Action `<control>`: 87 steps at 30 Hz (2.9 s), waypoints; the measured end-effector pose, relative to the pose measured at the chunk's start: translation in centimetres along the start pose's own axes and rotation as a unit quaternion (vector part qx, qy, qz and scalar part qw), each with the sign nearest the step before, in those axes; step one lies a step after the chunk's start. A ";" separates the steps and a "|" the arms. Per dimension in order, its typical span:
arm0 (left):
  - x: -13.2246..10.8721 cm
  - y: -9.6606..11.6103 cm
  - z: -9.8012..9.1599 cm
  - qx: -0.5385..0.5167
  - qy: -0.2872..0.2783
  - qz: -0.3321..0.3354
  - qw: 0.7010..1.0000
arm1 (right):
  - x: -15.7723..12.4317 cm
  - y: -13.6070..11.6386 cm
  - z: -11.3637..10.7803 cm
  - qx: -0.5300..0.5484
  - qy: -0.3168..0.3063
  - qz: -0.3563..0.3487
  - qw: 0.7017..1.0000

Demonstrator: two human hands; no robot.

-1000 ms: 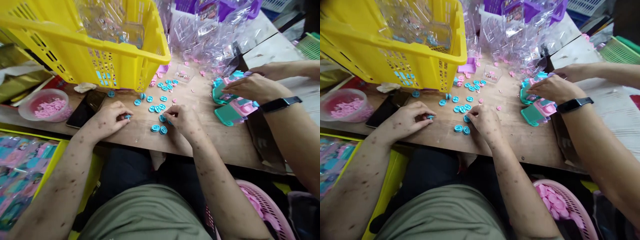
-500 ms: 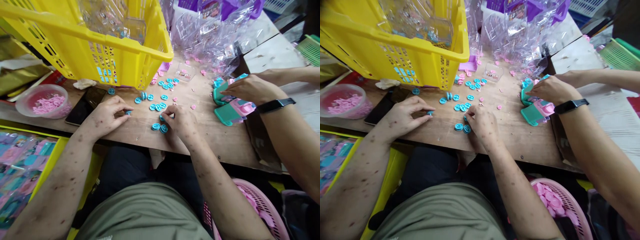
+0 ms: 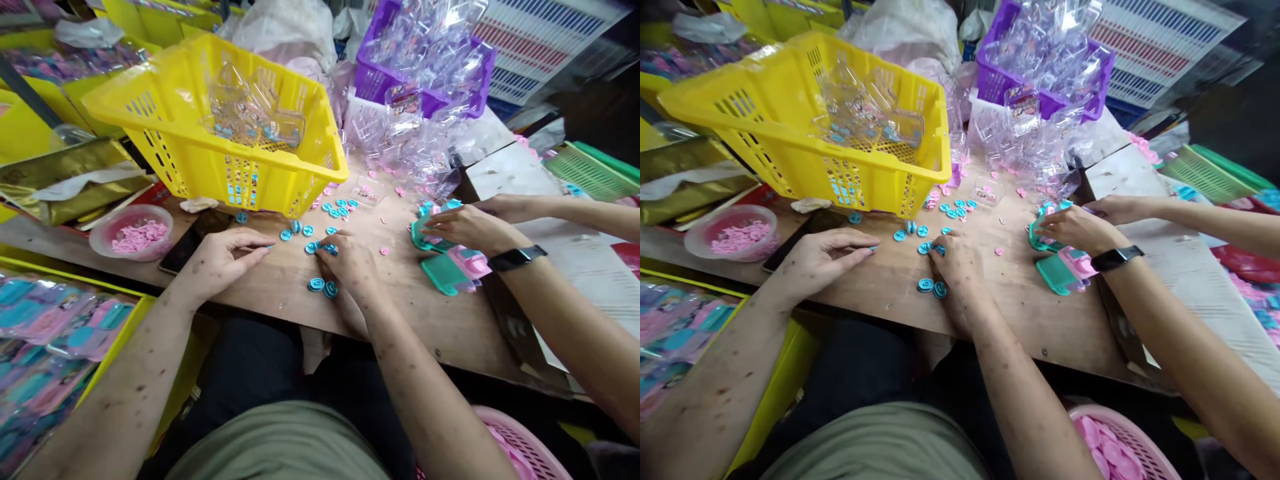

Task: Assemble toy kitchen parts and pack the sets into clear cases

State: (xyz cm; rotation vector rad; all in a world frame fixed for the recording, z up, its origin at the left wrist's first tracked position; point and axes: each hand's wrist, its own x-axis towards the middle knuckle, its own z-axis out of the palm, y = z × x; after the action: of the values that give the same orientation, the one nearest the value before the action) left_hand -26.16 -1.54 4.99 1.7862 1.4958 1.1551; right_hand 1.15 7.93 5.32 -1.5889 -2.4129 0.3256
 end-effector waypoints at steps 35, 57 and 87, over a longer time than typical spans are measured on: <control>1.9 -1.2 5.2 0.153 -0.128 0.113 0.973 | -0.4 2.1 -1.8 0.158 0.037 -0.101 0.982; 1.5 -1.0 4.0 0.049 -0.134 0.071 0.987 | -3.3 4.2 -3.9 0.295 0.092 -0.066 0.949; -0.8 -0.2 9.6 -0.051 0.062 -0.007 0.997 | -6.0 1.1 4.6 0.128 0.061 -0.151 0.978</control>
State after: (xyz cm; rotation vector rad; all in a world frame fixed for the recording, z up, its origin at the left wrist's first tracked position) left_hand -17.96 -1.07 -0.06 1.6593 1.4880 1.3322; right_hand 2.99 2.54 0.17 -1.0845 -2.3595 0.4468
